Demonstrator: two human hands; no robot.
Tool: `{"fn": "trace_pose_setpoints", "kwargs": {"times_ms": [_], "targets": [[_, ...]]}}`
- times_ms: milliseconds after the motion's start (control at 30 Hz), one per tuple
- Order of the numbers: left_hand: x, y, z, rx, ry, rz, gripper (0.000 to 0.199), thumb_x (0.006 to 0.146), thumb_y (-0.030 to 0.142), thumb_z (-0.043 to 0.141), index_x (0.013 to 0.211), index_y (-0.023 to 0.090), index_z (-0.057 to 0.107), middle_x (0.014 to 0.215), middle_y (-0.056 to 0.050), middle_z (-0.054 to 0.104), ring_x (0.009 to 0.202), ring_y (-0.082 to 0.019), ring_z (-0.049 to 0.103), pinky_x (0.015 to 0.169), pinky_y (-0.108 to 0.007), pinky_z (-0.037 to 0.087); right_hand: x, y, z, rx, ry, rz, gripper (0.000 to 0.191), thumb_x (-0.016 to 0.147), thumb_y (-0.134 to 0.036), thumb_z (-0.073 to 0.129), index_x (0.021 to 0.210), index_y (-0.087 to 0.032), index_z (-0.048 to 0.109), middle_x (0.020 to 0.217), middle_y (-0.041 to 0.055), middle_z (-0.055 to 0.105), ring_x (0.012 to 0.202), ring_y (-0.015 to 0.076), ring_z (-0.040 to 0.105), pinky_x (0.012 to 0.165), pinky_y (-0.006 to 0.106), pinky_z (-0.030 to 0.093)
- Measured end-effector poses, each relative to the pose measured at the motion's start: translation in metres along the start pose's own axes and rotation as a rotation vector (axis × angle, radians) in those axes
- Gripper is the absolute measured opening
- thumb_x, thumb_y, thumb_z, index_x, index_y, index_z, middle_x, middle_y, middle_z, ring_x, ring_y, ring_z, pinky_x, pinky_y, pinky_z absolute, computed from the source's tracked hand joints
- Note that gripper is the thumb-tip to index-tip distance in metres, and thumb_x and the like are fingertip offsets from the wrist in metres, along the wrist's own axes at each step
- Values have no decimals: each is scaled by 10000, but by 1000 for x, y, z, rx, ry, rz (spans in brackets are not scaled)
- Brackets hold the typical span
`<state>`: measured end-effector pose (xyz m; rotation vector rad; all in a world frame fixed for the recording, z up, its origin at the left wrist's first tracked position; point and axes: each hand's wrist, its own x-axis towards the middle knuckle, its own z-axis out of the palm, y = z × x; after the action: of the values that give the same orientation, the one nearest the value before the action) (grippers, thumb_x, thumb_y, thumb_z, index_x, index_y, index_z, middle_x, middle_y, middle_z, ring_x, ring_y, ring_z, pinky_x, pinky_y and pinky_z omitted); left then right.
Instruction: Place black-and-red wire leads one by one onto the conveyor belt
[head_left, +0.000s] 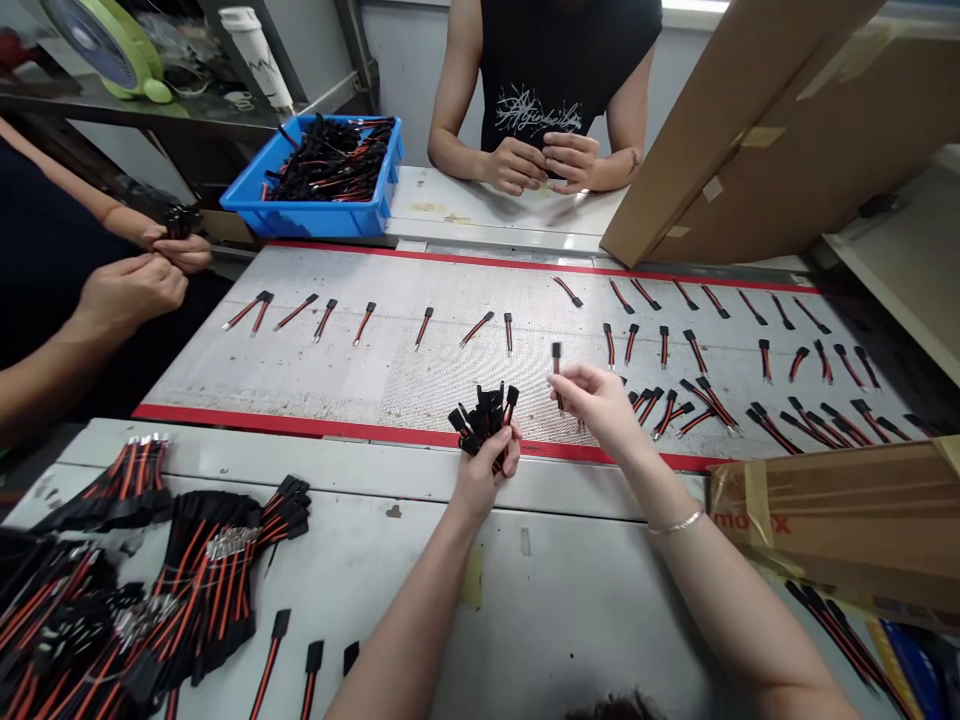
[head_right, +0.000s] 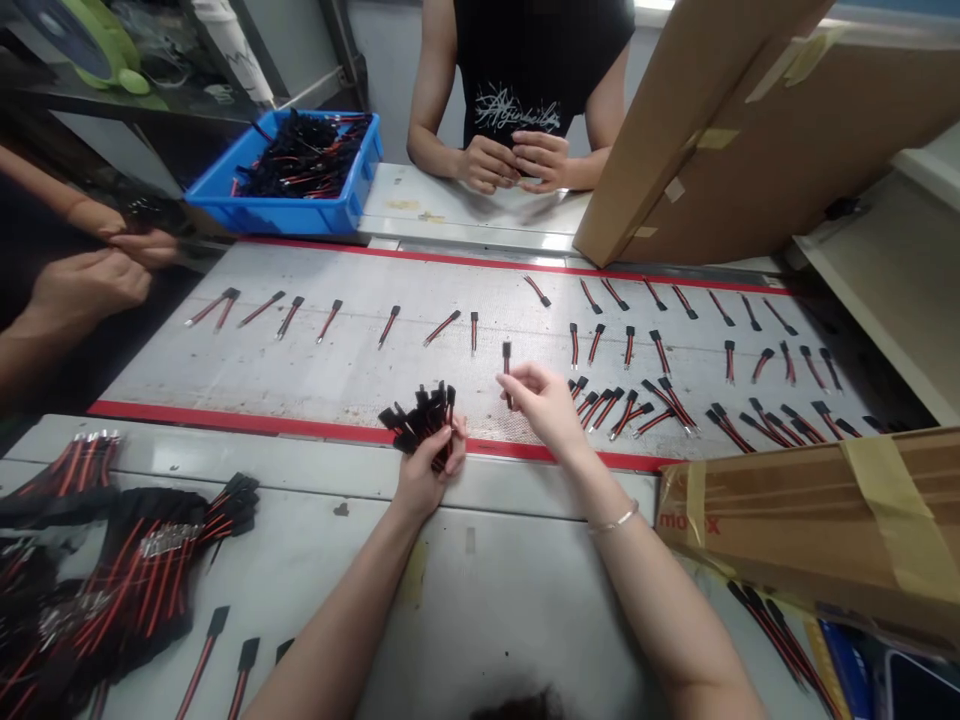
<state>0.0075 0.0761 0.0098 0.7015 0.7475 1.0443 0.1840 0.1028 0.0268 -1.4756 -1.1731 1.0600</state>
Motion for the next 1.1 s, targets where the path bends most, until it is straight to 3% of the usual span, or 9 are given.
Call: {"fn": "trace_pose_setpoints", "kwargs": {"times_ms": [167, 333, 400, 600, 733, 833, 900, 967, 1100], "targets": [[0, -1, -2, 61, 153, 42, 335, 633, 416, 865, 684, 144, 676, 502, 38, 509, 435, -50, 356, 431, -225, 228, 4, 3, -4, -119, -44, -33, 236, 733, -399, 819, 739, -173, 748, 739, 46, 693, 616, 136, 550, 626, 303, 490], [0, 0, -1, 5, 181, 8, 297, 513, 322, 918, 645, 147, 718, 568, 1, 628, 476, -67, 430, 452, -229, 297, -24, -31, -4, 59, -416, -189, 244, 798, -339, 812, 1009, -217, 800, 922, 56, 693, 711, 130, 620, 644, 284, 544], [0, 1, 0, -19, 182, -8, 289, 480, 303, 924, 607, 149, 715, 551, 6, 622, 479, -70, 440, 450, -227, 302, -32, -40, -1, 134, -470, -290, 244, 821, -279, 807, 1060, -227, 790, 957, 54, 667, 710, 114, 620, 664, 282, 569], [0, -1, -1, -46, 218, -31, 358, 394, 320, 959, 584, 154, 706, 538, 16, 618, 471, -70, 458, 456, -224, 328, -38, -41, 9, 76, -413, -350, 139, 866, -256, 766, 997, -211, 777, 937, 57, 655, 738, 128, 622, 680, 299, 580], [1, -5, -3, -1, 115, 9, 404, 512, 453, 945, 616, 158, 690, 473, 35, 547, 434, -70, 426, 428, -228, 280, -34, -36, 10, 152, -363, -273, 133, 877, -328, 755, 889, -203, 709, 906, 54, 691, 726, 136, 627, 635, 291, 542], [2, -7, -3, 33, 29, 26, 500, 649, 592, 851, 867, 154, 750, 608, -26, 683, 438, -98, 507, 403, -237, 264, -23, -27, 6, 289, -153, -144, 258, 913, -439, 696, 854, -218, 576, 815, 21, 705, 572, 97, 573, 512, 248, 452], [2, -7, -3, 49, 13, 58, 539, 730, 635, 778, 972, 156, 736, 617, -24, 694, 406, -86, 491, 400, -240, 252, -13, -16, 3, 191, -32, -84, 315, 917, -509, 656, 859, -218, 550, 735, 1, 679, 503, 84, 508, 465, 235, 385], [2, -5, -2, 26, 20, 72, 524, 762, 644, 744, 971, 164, 708, 557, 9, 656, 354, -60, 396, 396, -241, 217, -5, -2, 3, -3, -4, -51, 351, 880, -534, 675, 832, -196, 593, 658, 4, 652, 507, 101, 499, 473, 243, 375], [1, 0, 1, -28, 39, 50, 441, 721, 586, 777, 738, 165, 646, 508, 15, 610, 350, -44, 317, 405, -249, 200, -1, 13, 9, -162, 24, -77, 282, 791, -437, 767, 786, -164, 696, 715, 42, 667, 588, 131, 514, 559, 281, 417]]}}
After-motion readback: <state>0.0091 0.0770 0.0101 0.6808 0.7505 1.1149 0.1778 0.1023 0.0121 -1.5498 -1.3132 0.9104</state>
